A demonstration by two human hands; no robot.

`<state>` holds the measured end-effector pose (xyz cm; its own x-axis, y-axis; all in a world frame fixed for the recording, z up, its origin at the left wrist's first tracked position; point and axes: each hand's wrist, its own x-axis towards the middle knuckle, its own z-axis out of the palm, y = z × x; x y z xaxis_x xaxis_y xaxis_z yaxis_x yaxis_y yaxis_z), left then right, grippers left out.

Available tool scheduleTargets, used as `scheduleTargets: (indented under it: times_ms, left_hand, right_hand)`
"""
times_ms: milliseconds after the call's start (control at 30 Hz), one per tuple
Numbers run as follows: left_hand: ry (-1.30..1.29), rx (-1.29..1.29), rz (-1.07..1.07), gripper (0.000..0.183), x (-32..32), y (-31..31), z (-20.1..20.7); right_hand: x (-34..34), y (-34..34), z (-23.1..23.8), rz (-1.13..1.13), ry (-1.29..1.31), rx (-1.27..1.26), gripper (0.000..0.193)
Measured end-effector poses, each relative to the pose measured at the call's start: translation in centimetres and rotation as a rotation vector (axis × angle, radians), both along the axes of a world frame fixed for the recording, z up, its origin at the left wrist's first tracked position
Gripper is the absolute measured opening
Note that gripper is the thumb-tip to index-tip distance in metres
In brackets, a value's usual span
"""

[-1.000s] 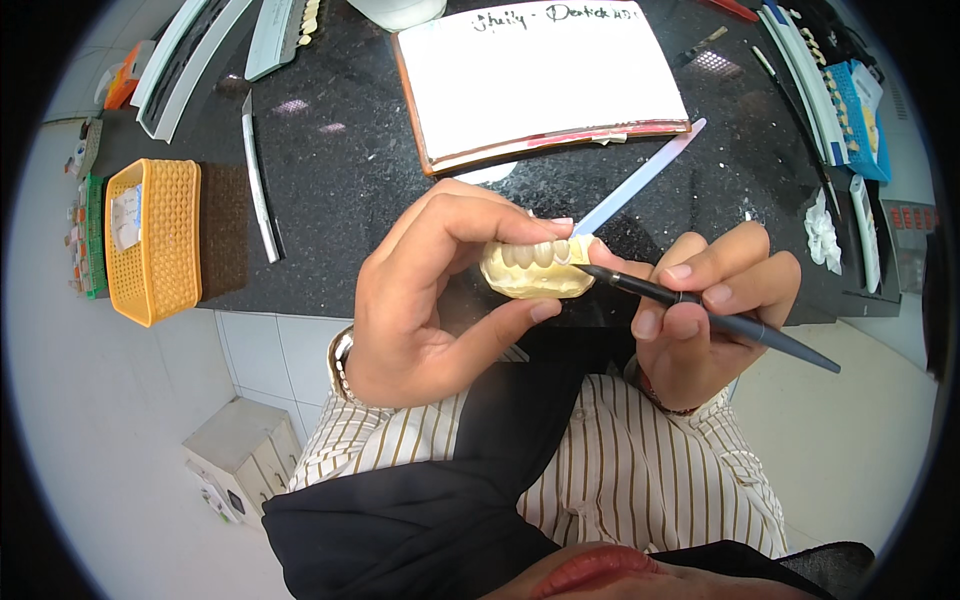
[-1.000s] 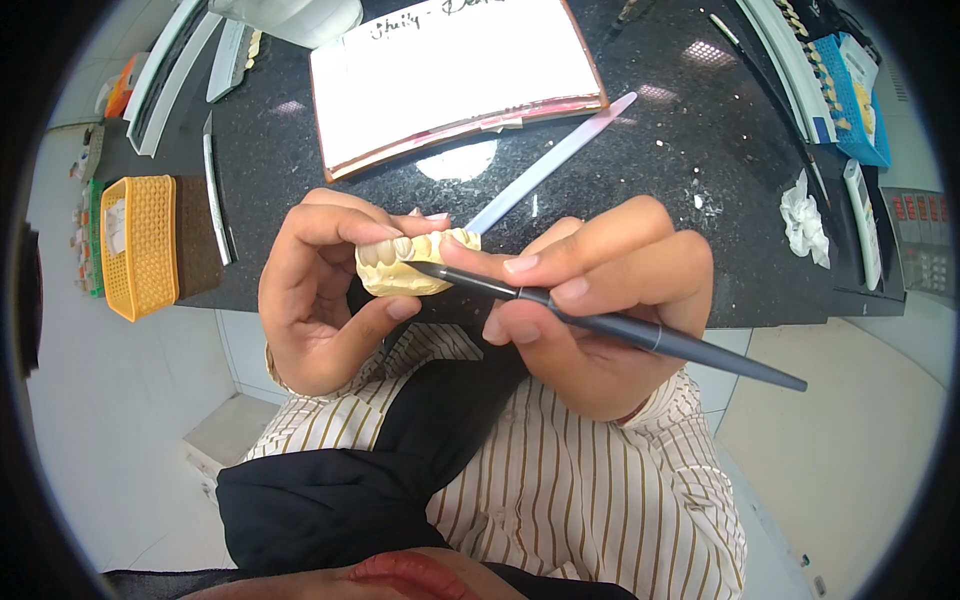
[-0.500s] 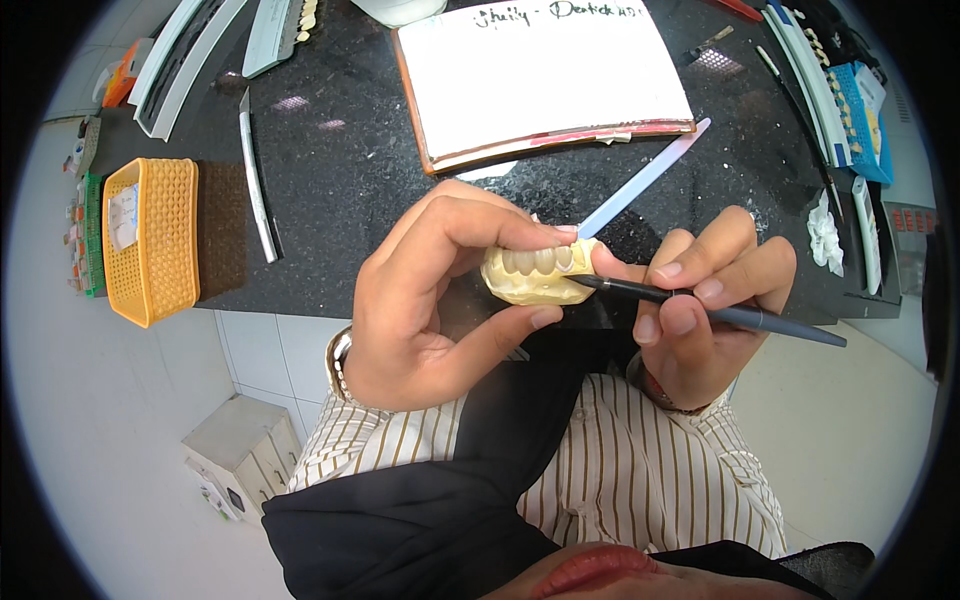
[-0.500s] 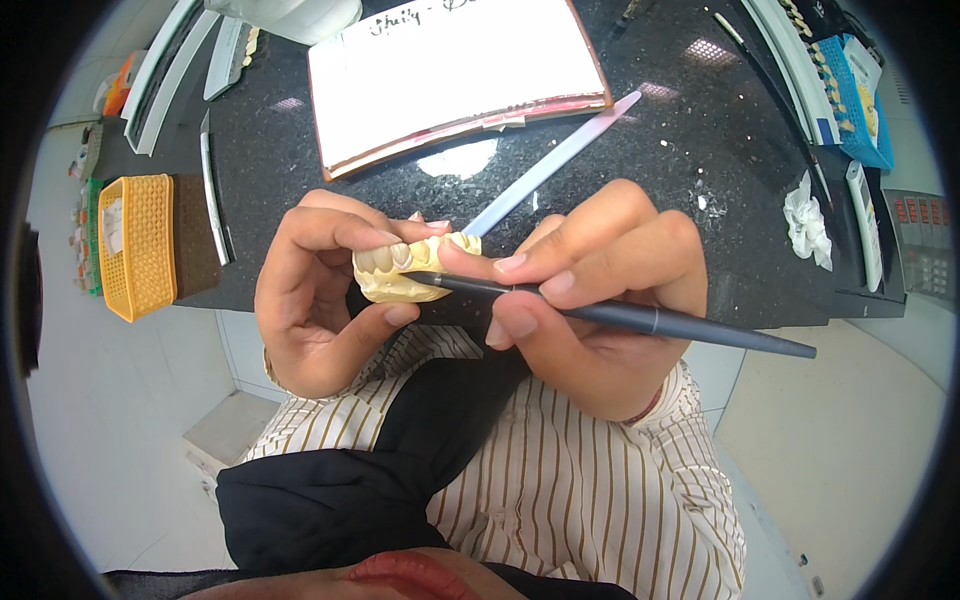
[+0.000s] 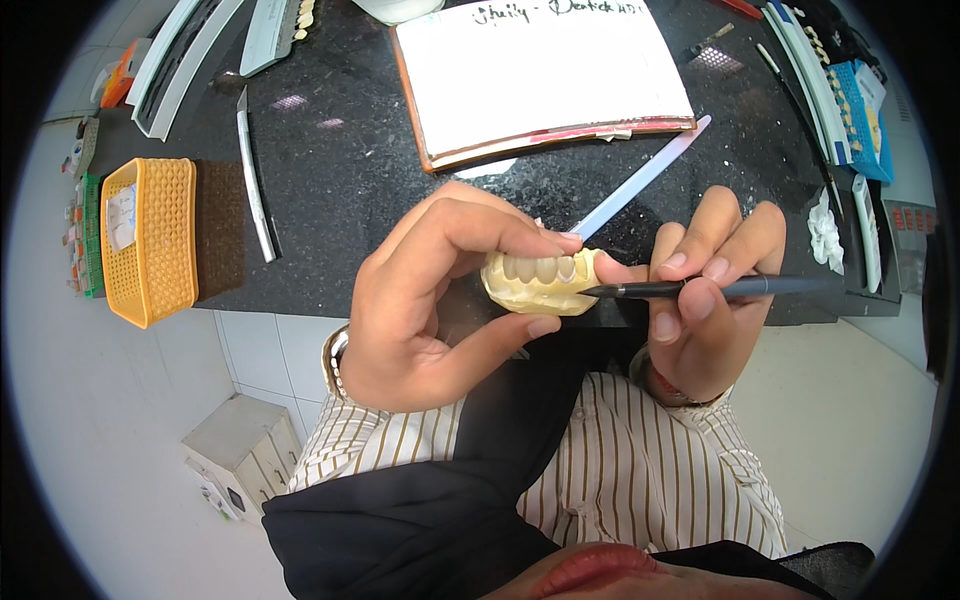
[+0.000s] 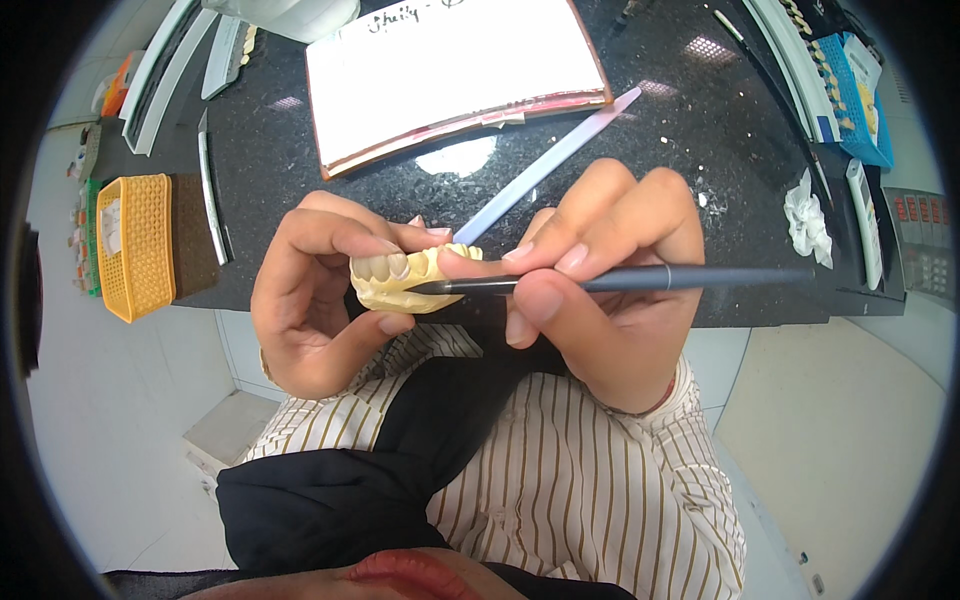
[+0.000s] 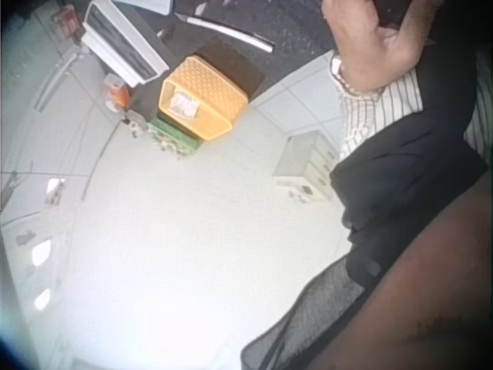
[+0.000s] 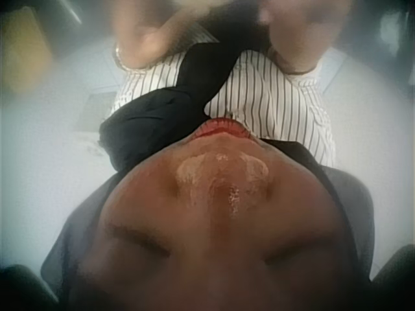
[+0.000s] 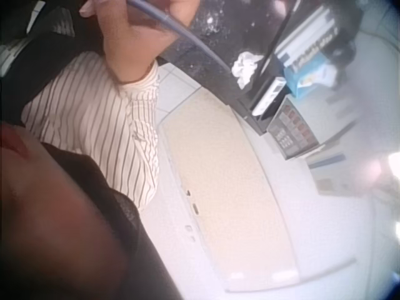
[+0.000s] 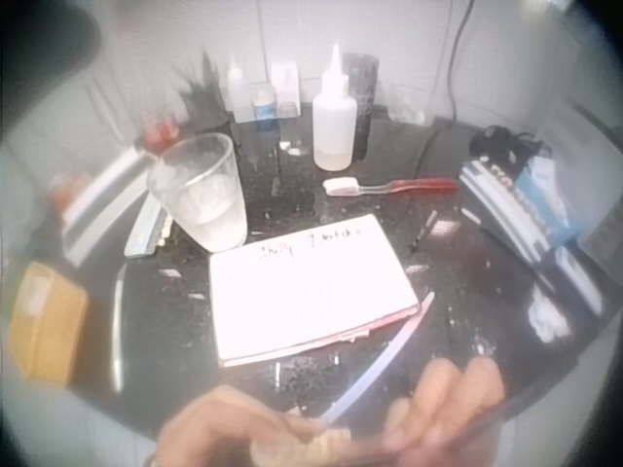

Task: The person uses a fine brush to apply and shape material on a dental mold held in their left hand. They repeatedly dip the brush into a container and wipe it on a tissue while working on the mold's surface.

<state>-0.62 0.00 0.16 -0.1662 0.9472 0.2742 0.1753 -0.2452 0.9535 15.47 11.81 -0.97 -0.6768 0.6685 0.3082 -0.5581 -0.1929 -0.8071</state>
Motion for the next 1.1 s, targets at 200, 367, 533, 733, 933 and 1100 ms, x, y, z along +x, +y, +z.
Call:
scheduleTargets:
  times_ms: [200,367,533,733,933,1100]
  left_hand:
    - [0.003,0.018,-0.001,0.037,-0.04,0.08,-0.02]
    - [-0.037,0.061,0.069,0.037,0.34,0.14,-0.31]
    - [-0.032,0.069,0.072,0.037,0.38,0.18,-0.39]
    - [-0.032,0.073,0.066,0.036,0.32,0.18,-0.48]
    - [-0.021,0.07,0.074,0.035,0.34,0.18,-0.38]
    - [-0.026,0.073,0.073,0.035,0.31,0.25,-0.41]
  right_hand:
    - [-0.15,0.43,-0.38,0.062,0.055,-0.016,0.015]
    - [-0.34,0.21,-0.11,0.064,0.054,-0.028,0.015]
    - [-0.25,0.17,0.03,0.065,0.027,-0.045,0.017]
    - [-0.27,0.17,-0.06,0.056,0.012,-0.048,0.018]
    - [-0.33,0.19,-0.07,0.07,0.041,-0.065,0.018]
    - [-0.33,0.19,0.1,0.059,0.015,-0.063,0.017]
